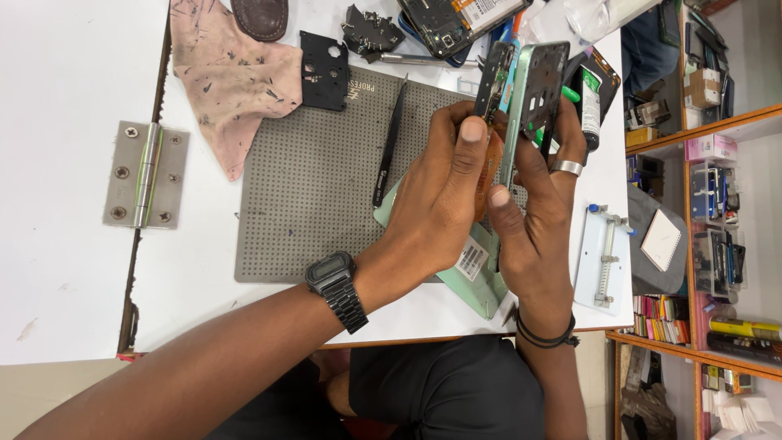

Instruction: The person repairs a disassembled smartphone at a workbench, prying inside the chassis with a black spudger tool and pressing components by hand. They fit a new battery into the phone body, press it into place, and then align and press the back cover onto the phone.

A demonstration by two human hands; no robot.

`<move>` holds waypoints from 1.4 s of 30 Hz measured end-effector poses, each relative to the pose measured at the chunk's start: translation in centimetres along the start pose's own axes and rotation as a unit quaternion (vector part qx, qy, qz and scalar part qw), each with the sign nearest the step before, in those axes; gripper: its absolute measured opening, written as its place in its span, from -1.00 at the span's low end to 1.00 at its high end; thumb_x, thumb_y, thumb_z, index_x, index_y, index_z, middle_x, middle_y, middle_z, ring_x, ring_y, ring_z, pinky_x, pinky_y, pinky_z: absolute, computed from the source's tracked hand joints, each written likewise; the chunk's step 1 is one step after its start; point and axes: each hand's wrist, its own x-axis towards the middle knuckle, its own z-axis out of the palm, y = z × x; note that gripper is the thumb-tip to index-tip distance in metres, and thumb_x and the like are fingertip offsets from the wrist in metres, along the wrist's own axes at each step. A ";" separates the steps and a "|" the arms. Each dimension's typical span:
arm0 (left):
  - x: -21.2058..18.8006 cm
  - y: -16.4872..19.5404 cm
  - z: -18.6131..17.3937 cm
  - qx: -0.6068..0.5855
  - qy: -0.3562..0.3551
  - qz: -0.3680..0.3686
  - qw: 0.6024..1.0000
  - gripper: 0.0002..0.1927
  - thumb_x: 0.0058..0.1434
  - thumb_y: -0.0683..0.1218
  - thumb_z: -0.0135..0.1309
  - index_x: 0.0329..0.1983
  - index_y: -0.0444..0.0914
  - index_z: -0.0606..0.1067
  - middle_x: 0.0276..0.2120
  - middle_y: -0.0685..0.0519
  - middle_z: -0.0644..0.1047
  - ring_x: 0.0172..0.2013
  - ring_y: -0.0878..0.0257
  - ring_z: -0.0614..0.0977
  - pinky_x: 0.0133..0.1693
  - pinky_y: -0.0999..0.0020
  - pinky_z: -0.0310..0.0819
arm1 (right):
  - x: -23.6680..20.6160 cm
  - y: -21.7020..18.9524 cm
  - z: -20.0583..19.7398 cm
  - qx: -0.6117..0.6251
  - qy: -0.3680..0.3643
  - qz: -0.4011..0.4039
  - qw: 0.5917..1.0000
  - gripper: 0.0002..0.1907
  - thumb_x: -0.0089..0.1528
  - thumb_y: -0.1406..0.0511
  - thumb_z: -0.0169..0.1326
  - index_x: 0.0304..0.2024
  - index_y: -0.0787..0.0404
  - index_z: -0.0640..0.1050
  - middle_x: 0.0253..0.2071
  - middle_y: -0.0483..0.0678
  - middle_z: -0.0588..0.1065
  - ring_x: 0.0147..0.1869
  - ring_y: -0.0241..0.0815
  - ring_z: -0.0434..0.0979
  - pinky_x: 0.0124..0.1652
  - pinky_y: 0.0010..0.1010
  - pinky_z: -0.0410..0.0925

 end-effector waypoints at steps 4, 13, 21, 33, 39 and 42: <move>0.0 0.0 -0.1 0.001 -0.006 -0.007 1.000 -0.10 0.43 0.49 -0.57 0.27 -0.37 0.23 -0.13 -0.16 0.60 -0.16 0.02 0.71 -0.15 0.21 0.59 | 0.0 0.1 0.0 0.049 0.011 0.030 0.998 -0.30 0.47 -0.09 -0.07 0.41 0.30 0.40 0.64 0.17 -0.08 0.62 0.07 0.17 0.47 -0.12 0.20; -0.1 0.4 0.0 -0.008 0.010 -0.002 1.000 -0.17 0.43 0.42 -0.52 0.28 -0.36 0.25 -0.06 -0.19 0.62 -0.06 -0.01 0.72 -0.03 0.18 0.57 | 0.1 0.5 -0.2 0.084 0.022 0.030 0.996 -0.36 0.42 0.02 0.03 0.42 0.27 0.42 0.58 0.13 0.04 0.63 0.01 0.11 0.45 -0.21 0.12; -0.2 0.6 -0.1 -0.008 0.007 -0.009 1.000 -0.14 0.47 0.46 -0.52 0.29 -0.38 0.23 -0.06 -0.22 0.61 -0.08 -0.03 0.71 -0.06 0.18 0.56 | -0.4 1.5 0.0 0.023 0.051 0.004 0.998 -0.53 0.48 0.13 0.11 0.32 0.29 0.47 0.59 0.16 -0.02 0.72 0.09 -0.01 0.54 -0.14 -0.03; -0.3 0.3 -0.1 0.007 0.003 0.005 1.000 -0.11 0.41 0.45 -0.55 0.31 -0.39 0.23 -0.09 -0.23 0.57 -0.10 -0.05 0.69 -0.06 0.14 0.53 | -0.7 1.7 -0.1 0.012 0.025 -0.007 1.000 -0.55 0.49 0.11 0.07 0.31 0.23 0.49 0.60 0.13 -0.02 0.69 0.07 -0.05 0.54 -0.14 -0.04; -0.2 0.3 -0.1 0.011 -0.007 -0.012 1.000 -0.08 0.42 0.50 -0.58 0.30 -0.38 0.23 -0.19 -0.19 0.57 -0.21 0.03 0.69 -0.17 0.20 0.55 | -0.5 1.7 0.1 0.067 0.015 0.006 0.998 -0.51 0.47 0.06 0.05 0.33 0.21 0.48 0.61 0.12 -0.03 0.70 0.07 -0.02 0.55 -0.11 -0.04; -0.2 0.2 -0.1 0.006 -0.010 -0.011 1.000 -0.08 0.42 0.51 -0.58 0.29 -0.38 0.23 -0.20 -0.18 0.57 -0.21 0.04 0.68 -0.18 0.20 0.55 | -0.6 1.7 0.2 0.082 0.012 0.015 0.996 -0.46 0.46 0.03 0.03 0.33 0.24 0.47 0.60 0.13 -0.02 0.73 0.07 -0.06 0.58 -0.07 -0.05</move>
